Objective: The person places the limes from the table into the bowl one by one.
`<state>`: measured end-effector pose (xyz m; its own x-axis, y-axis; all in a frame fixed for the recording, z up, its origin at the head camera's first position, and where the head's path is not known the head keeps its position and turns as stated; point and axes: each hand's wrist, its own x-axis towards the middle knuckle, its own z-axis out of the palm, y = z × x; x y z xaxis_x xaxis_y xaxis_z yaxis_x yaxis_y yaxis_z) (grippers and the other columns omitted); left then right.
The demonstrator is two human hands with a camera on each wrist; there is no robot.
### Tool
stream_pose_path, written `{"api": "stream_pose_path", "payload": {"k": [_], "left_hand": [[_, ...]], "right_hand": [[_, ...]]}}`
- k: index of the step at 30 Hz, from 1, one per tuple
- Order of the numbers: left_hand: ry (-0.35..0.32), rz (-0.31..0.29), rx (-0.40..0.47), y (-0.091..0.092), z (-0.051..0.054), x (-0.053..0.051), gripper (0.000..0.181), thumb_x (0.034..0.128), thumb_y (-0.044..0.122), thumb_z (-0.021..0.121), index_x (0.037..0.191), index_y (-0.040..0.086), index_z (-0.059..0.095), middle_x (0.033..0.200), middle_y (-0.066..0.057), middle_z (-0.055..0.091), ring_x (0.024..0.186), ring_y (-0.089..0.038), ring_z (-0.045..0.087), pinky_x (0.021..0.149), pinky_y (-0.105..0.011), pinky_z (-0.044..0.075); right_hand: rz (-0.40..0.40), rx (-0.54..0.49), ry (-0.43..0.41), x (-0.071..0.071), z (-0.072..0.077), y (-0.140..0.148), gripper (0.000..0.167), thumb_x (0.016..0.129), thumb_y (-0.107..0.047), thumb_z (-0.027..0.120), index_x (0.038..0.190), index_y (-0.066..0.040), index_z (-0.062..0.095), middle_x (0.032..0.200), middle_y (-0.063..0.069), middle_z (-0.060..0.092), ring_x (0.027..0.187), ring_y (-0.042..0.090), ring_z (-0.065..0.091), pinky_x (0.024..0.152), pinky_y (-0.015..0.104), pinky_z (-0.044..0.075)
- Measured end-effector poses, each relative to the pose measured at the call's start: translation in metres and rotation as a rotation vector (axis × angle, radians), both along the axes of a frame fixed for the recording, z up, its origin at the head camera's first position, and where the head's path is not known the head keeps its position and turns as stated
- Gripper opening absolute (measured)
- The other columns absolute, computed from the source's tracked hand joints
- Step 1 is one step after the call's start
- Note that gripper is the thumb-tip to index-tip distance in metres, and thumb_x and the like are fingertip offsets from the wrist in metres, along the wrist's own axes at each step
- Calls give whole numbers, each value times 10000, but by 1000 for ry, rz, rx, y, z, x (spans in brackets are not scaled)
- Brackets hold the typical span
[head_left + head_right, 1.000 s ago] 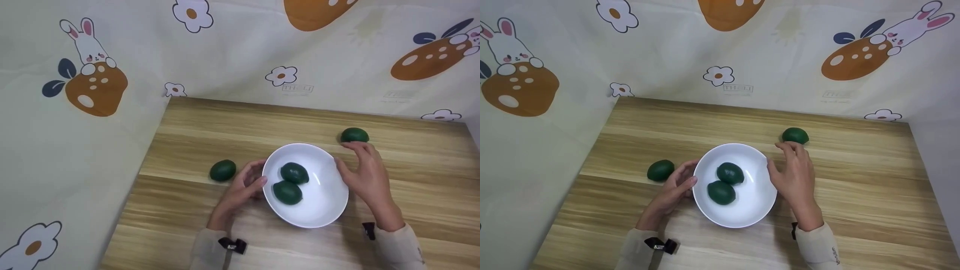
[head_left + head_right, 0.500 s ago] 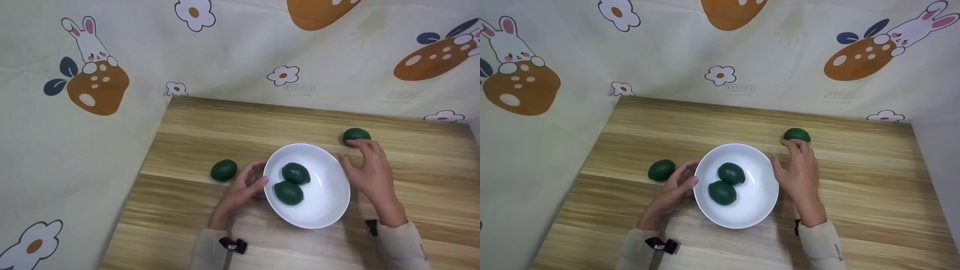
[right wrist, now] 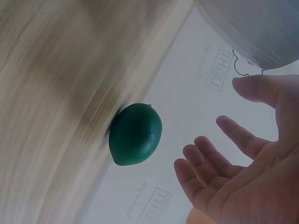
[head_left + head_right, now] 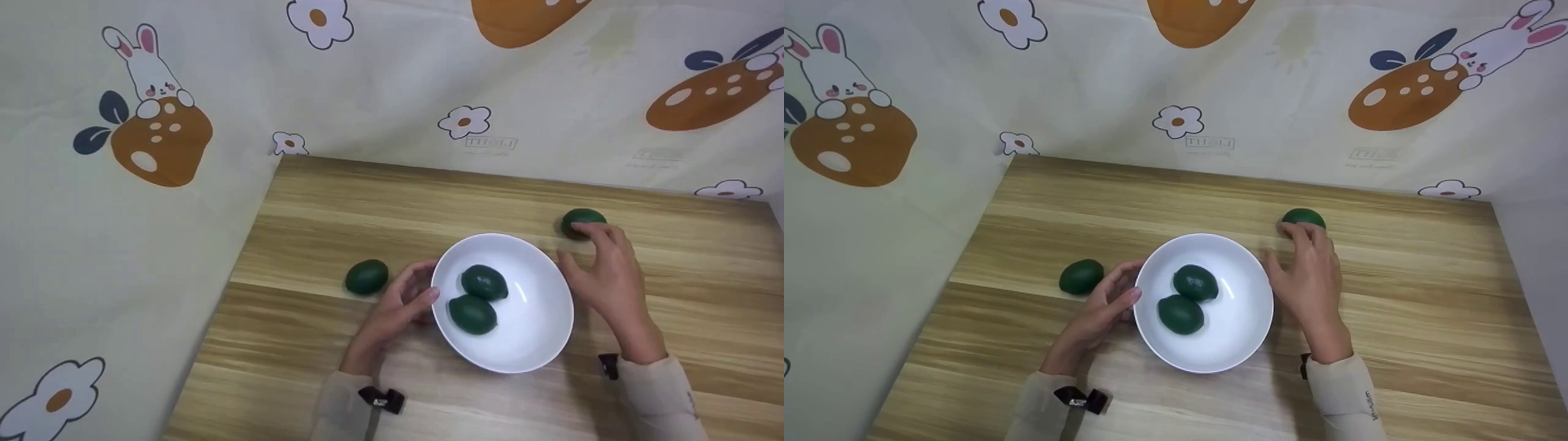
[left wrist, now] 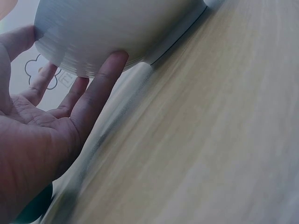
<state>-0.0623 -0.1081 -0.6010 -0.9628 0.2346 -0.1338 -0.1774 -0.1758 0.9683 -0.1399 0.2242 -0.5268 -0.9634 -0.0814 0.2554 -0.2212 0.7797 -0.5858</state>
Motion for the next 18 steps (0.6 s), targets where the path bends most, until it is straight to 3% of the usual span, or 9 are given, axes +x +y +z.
{"api": "stream_pose_path", "payload": {"k": [7, 18], "left_hand": [[5, -10, -4, 0, 0, -1, 558, 1031, 260, 700, 1537, 150, 493, 1618, -89, 511, 1500, -270, 500, 1117, -337, 501], [-8, 0, -7, 0, 1, 0, 557, 1024, 260, 709, 1531, 158, 503, 1618, -77, 513, 1518, -264, 479, 1139, -357, 485]], "right_hand": [[-5, -15, 34, -6, -5, 4, 444, 905, -130, 771, 1311, 20, 676, 1335, 333, 581, 1215, 534, 556, 884, 746, 457], [-21, 8, 2, -16, -7, 6, 472, 909, -130, 766, 1333, 44, 650, 1372, 362, 555, 1265, 549, 527, 975, 750, 441]]}}
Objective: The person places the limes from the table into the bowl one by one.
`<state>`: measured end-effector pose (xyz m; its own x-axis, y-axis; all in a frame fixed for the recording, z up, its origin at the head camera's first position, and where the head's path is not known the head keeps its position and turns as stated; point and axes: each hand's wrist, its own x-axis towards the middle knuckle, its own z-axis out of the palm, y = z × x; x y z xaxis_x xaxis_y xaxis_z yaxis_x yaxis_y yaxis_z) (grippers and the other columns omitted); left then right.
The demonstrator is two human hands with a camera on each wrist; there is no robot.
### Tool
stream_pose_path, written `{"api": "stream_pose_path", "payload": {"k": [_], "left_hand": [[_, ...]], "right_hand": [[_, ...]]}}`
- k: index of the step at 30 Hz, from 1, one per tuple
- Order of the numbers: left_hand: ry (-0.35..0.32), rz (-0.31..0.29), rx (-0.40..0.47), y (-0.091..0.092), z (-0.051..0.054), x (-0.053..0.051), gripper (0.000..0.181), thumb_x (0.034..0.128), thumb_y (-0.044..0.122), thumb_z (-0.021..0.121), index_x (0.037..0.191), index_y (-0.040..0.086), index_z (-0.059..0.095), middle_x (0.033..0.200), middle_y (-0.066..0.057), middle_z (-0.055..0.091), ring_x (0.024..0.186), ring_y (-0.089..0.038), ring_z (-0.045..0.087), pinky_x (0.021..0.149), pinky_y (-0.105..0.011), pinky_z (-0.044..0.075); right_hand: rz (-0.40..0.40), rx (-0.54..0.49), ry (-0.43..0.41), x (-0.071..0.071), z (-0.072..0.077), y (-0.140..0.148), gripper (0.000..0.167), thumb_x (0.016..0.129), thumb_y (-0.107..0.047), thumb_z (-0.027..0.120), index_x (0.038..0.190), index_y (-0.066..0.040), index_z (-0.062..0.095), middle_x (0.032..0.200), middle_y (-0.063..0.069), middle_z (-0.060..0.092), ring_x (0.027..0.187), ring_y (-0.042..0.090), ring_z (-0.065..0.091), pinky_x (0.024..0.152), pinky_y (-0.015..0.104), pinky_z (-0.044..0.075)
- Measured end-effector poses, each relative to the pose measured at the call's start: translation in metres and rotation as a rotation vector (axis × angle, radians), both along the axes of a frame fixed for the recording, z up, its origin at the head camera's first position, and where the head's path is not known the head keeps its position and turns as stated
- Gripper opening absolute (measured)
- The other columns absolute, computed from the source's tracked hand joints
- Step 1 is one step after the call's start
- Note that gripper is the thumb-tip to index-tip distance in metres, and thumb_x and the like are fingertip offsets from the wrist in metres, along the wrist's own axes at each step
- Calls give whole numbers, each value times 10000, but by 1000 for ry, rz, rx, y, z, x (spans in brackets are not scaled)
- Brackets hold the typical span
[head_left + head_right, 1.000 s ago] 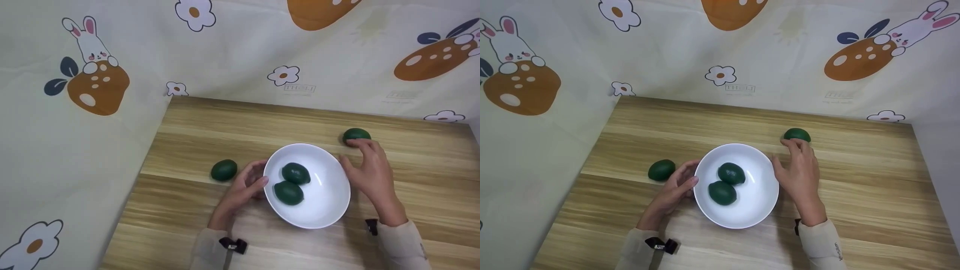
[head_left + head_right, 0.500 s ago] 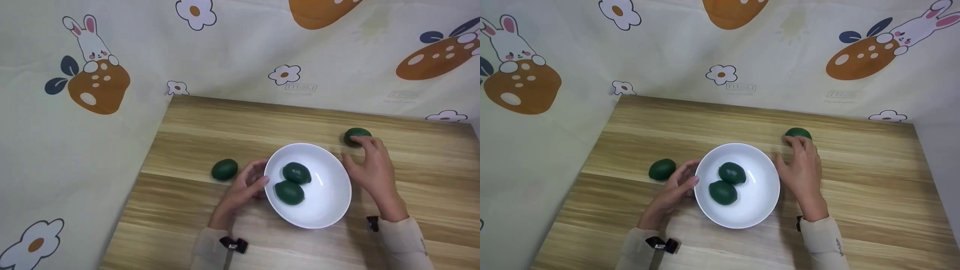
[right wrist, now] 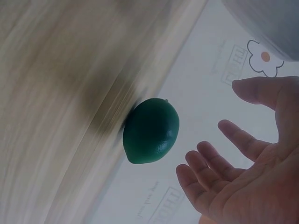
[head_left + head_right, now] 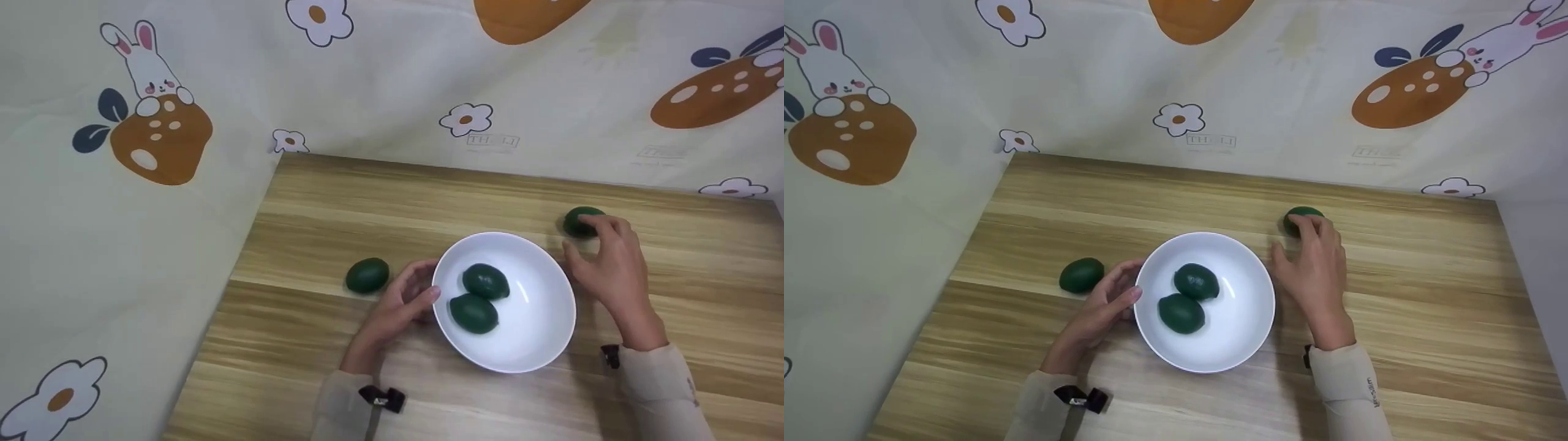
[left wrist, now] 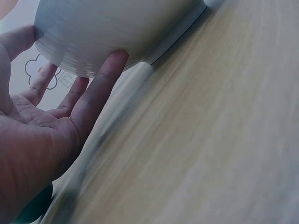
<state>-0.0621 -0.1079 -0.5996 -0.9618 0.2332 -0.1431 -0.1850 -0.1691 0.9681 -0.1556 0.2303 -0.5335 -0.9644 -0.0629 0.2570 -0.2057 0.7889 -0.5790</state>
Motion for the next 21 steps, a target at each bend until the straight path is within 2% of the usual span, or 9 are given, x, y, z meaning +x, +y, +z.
{"api": "stream_pose_path", "payload": {"k": [7, 18, 21], "left_hand": [[-2, -4, 13, 0, 1, -1, 568, 1020, 260, 715, 1534, 152, 498, 1626, -82, 504, 1527, -270, 469, 1109, -344, 508], [21, -8, 29, 0, 1, -1, 565, 1026, 237, 704, 1538, 133, 490, 1597, -113, 526, 1459, -277, 534, 1012, -318, 566], [24, -11, 26, 1, 0, -1, 558, 1031, 235, 697, 1538, 136, 487, 1599, -109, 525, 1466, -276, 528, 1037, -322, 556]], "right_hand": [[-11, -2, 3, -4, 1, 2, 471, 903, -126, 771, 1327, 42, 654, 1386, 365, 548, 1261, 563, 519, 987, 737, 429], [-4, 0, 30, -11, 0, 5, 475, 894, -109, 773, 1328, 38, 650, 1371, 361, 551, 1249, 570, 510, 987, 723, 415], [-6, 2, 19, -12, -1, 7, 485, 895, -108, 773, 1340, 39, 644, 1385, 363, 546, 1259, 570, 503, 991, 725, 415]]}}
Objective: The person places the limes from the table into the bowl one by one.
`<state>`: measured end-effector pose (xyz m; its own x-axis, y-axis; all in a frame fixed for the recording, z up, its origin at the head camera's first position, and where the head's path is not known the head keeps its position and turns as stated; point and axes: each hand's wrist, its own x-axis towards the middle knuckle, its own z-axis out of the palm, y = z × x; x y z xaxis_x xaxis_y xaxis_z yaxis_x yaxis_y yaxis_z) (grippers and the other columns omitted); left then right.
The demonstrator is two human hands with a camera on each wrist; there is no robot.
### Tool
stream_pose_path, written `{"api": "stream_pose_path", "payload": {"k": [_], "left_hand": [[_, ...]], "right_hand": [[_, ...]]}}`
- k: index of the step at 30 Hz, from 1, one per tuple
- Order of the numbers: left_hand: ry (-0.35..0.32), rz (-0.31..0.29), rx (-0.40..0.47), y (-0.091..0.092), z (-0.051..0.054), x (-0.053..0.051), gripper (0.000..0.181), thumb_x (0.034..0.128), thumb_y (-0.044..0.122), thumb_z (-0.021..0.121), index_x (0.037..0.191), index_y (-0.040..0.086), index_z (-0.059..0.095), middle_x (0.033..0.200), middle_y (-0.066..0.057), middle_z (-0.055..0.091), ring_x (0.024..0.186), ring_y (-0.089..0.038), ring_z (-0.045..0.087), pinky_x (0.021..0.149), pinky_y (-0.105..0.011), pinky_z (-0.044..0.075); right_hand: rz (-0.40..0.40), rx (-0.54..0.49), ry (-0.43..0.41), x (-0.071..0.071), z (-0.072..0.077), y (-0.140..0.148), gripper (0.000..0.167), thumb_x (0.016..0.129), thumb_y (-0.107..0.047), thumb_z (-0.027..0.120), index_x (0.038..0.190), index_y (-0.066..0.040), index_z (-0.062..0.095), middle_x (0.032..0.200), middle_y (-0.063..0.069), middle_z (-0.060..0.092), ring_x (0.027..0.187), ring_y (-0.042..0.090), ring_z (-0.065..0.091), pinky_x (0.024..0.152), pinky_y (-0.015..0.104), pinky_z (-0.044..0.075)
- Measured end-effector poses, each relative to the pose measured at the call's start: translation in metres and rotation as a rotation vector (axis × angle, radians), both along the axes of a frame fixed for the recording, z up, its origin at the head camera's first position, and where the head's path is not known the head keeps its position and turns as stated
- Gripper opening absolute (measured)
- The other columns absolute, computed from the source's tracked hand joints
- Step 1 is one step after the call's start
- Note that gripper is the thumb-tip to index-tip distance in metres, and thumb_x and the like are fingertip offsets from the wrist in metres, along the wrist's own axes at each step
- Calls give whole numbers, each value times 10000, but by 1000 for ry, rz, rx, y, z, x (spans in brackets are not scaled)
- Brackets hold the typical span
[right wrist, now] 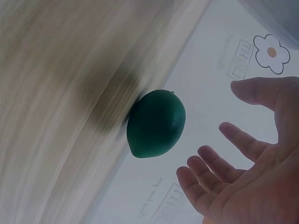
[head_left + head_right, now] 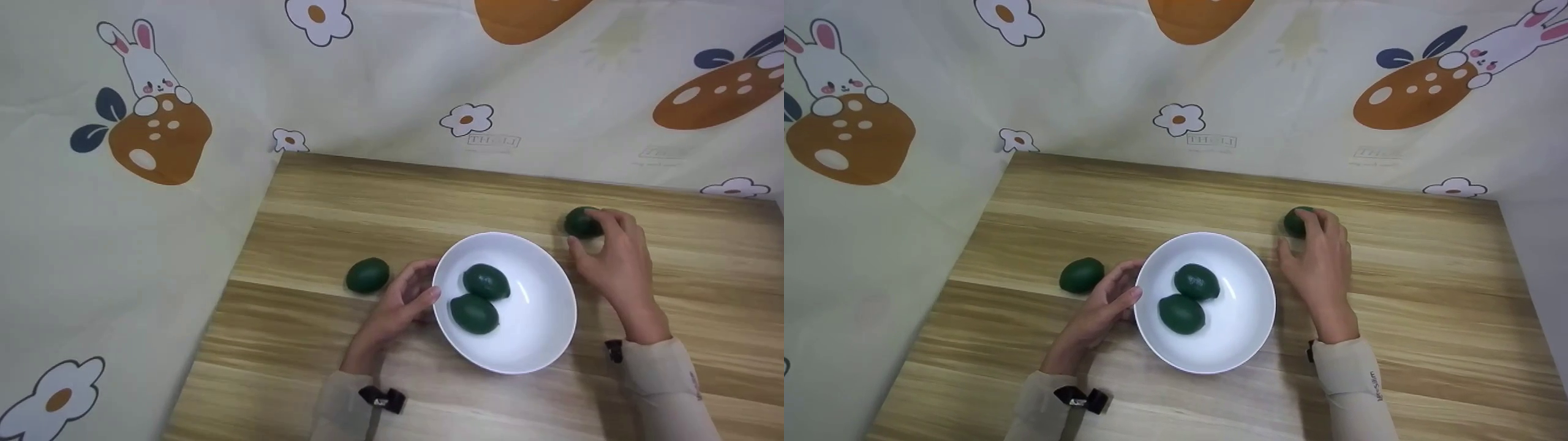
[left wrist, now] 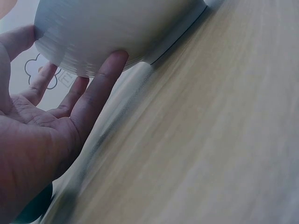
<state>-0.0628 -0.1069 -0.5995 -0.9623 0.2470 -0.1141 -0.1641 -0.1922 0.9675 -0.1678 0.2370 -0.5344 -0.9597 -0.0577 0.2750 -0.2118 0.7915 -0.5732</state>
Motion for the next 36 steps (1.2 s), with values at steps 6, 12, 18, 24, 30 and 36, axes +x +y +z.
{"api": "stream_pose_path", "payload": {"k": [6, 12, 18, 24, 30, 36], "left_hand": [[-8, 0, -29, -1, 0, -1, 552, 1029, 259, 701, 1534, 170, 496, 1601, -75, 524, 1481, -262, 513, 1076, -334, 532], [-12, 6, -26, -1, 0, -1, 546, 1031, 231, 698, 1534, 165, 495, 1614, -72, 515, 1504, -263, 494, 1104, -349, 521], [-23, 3, -31, 0, 1, -1, 546, 1032, 249, 698, 1536, 190, 498, 1614, -61, 515, 1493, -260, 501, 1074, -353, 535], [-10, 8, -24, 0, 2, -1, 545, 1029, 254, 702, 1530, 171, 506, 1597, -78, 529, 1479, -259, 512, 1083, -329, 530], [-8, 21, -17, 0, 3, -1, 544, 1021, 233, 713, 1523, 163, 516, 1581, -82, 542, 1440, -255, 540, 1028, -312, 554], [-33, 15, -57, 1, 3, -1, 535, 1020, 277, 715, 1517, 219, 523, 1592, -38, 535, 1466, -247, 522, 1040, -330, 545]], "right_hand": [[-1, 9, -23, -6, -1, 1, 496, 900, -111, 777, 1346, 53, 637, 1424, 377, 521, 1295, 582, 487, 1011, 754, 411], [1, 17, -69, -14, -1, 2, 496, 923, -130, 757, 1365, 52, 623, 1442, 380, 499, 1325, 588, 460, 1030, 772, 398], [3, 28, -97, -20, 2, 4, 506, 943, -150, 744, 1392, 45, 613, 1455, 376, 487, 1332, 582, 454, 1037, 772, 393], [9, 27, -89, -22, -1, 5, 495, 938, -151, 743, 1381, 36, 624, 1436, 367, 504, 1304, 579, 472, 1005, 754, 412], [23, 41, -73, -24, -6, 5, 490, 931, -154, 743, 1363, 44, 625, 1409, 387, 512, 1277, 590, 481, 992, 758, 409], [-4, 78, -84, -27, -9, 6, 506, 937, -185, 729, 1379, 35, 619, 1432, 394, 500, 1267, 604, 477, 984, 747, 396]]}}
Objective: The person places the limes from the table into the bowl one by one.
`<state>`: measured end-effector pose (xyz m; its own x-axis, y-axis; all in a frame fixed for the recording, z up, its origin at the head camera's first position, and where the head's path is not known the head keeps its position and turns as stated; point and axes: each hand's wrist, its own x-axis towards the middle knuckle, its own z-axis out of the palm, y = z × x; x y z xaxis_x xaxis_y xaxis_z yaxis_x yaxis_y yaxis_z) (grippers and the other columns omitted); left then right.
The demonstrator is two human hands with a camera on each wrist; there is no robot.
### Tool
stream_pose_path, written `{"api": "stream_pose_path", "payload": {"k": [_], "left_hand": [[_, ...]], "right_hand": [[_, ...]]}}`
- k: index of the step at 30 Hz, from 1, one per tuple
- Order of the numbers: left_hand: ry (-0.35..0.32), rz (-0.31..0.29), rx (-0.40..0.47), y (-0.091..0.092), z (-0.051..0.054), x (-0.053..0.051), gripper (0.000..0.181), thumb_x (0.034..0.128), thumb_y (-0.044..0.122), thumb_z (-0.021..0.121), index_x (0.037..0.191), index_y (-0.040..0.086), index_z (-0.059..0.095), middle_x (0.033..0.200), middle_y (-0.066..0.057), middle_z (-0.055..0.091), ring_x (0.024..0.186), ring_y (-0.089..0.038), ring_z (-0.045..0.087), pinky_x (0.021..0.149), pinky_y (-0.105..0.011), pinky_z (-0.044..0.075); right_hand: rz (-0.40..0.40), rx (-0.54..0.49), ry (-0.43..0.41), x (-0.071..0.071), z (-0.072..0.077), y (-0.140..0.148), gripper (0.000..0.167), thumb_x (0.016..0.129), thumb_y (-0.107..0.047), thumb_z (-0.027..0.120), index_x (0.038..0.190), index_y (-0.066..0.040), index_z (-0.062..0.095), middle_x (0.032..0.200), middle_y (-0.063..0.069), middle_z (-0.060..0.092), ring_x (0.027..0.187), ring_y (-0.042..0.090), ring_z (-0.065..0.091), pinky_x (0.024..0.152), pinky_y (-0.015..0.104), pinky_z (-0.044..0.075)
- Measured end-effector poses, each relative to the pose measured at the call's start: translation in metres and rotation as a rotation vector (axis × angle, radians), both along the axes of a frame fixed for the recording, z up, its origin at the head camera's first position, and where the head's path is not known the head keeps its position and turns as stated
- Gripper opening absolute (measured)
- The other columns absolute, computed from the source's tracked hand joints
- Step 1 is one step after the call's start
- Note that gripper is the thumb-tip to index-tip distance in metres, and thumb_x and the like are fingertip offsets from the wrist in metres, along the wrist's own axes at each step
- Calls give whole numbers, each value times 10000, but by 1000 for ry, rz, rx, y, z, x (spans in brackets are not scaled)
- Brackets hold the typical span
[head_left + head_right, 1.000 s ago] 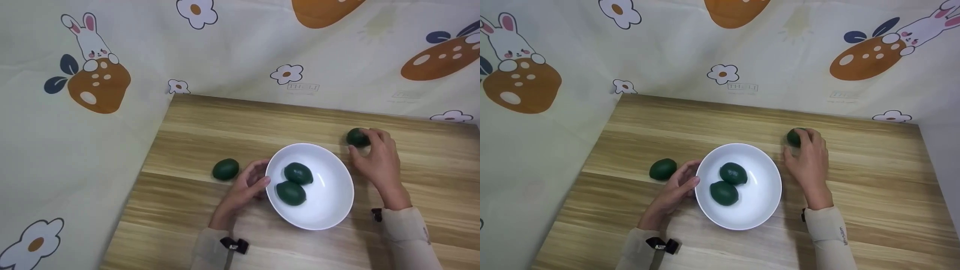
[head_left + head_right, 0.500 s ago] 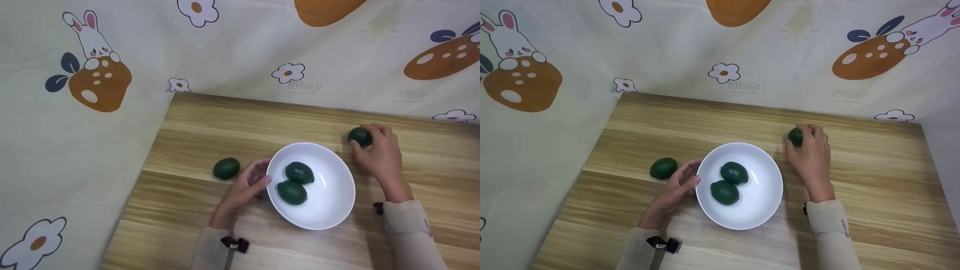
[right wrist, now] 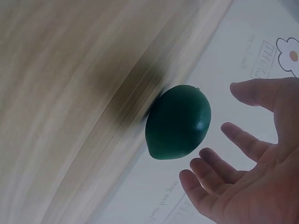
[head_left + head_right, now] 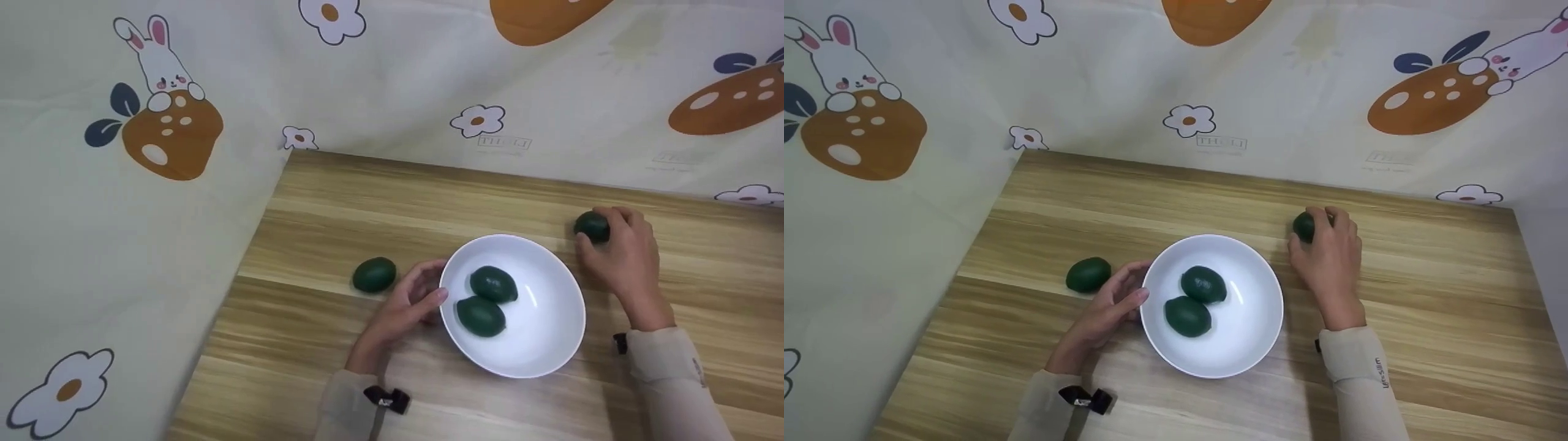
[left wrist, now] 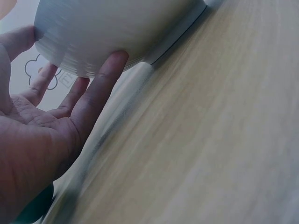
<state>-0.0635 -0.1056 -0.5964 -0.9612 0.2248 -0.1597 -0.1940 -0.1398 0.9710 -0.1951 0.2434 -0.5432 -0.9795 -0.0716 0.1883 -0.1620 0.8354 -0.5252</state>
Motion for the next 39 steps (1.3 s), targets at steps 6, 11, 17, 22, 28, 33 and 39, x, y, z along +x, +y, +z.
{"api": "stream_pose_path", "payload": {"k": [6, 11, 17, 22, 28, 33, 39], "left_hand": [[-6, -1, 8, 0, -1, -1, 534, 1020, 272, 715, 1515, 215, 523, 1593, -38, 534, 1468, -249, 521, 1045, -335, 545], [-10, -6, 4, 0, -2, -1, 539, 1017, 286, 718, 1516, 231, 520, 1601, -32, 524, 1467, -249, 522, 1018, -341, 564], [5, -8, 5, -1, -3, 0, 532, 1021, 294, 711, 1513, 223, 521, 1594, -35, 533, 1439, -247, 549, 978, -341, 587], [32, -14, 31, -2, -4, 0, 542, 1026, 252, 701, 1524, 165, 506, 1597, -69, 532, 1453, -254, 539, 1049, -328, 552], [9, -14, 21, -1, -4, 0, 543, 1024, 273, 704, 1525, 198, 509, 1609, -43, 522, 1482, -238, 513, 1089, -330, 523], [-6, -13, 18, -1, -3, 0, 542, 1024, 282, 705, 1525, 212, 509, 1603, -49, 525, 1440, -249, 544, 1018, -330, 557], [-4, -12, 29, 0, -1, 1, 543, 1022, 273, 707, 1524, 207, 512, 1595, -60, 528, 1399, -262, 573, 972, -323, 568]], "right_hand": [[-13, 4, -13, -1, -2, 1, 520, 942, -194, 721, 1393, 37, 609, 1434, 387, 499, 1265, 595, 477, 997, 740, 389], [-15, 15, -25, -2, -7, 1, 525, 940, -191, 713, 1396, 44, 601, 1440, 386, 499, 1279, 593, 475, 1013, 746, 390], [-17, 7, -44, -4, -10, 3, 520, 943, -182, 702, 1403, 32, 590, 1457, 389, 482, 1290, 607, 466, 1009, 760, 393], [-21, -17, -62, -4, -12, 4, 552, 947, -171, 696, 1447, 18, 560, 1484, 386, 452, 1269, 619, 483, 968, 776, 430], [-22, -25, -83, -6, -13, 3, 569, 952, -172, 699, 1466, 15, 541, 1502, 388, 427, 1272, 613, 493, 985, 785, 429], [-18, -38, -84, -8, -14, 3, 571, 953, -167, 708, 1460, 29, 537, 1483, 391, 424, 1268, 605, 502, 1018, 771, 421], [-18, -57, -74, -11, -15, 4, 578, 952, -156, 726, 1452, 56, 529, 1456, 397, 418, 1275, 605, 489, 1058, 763, 403]]}}
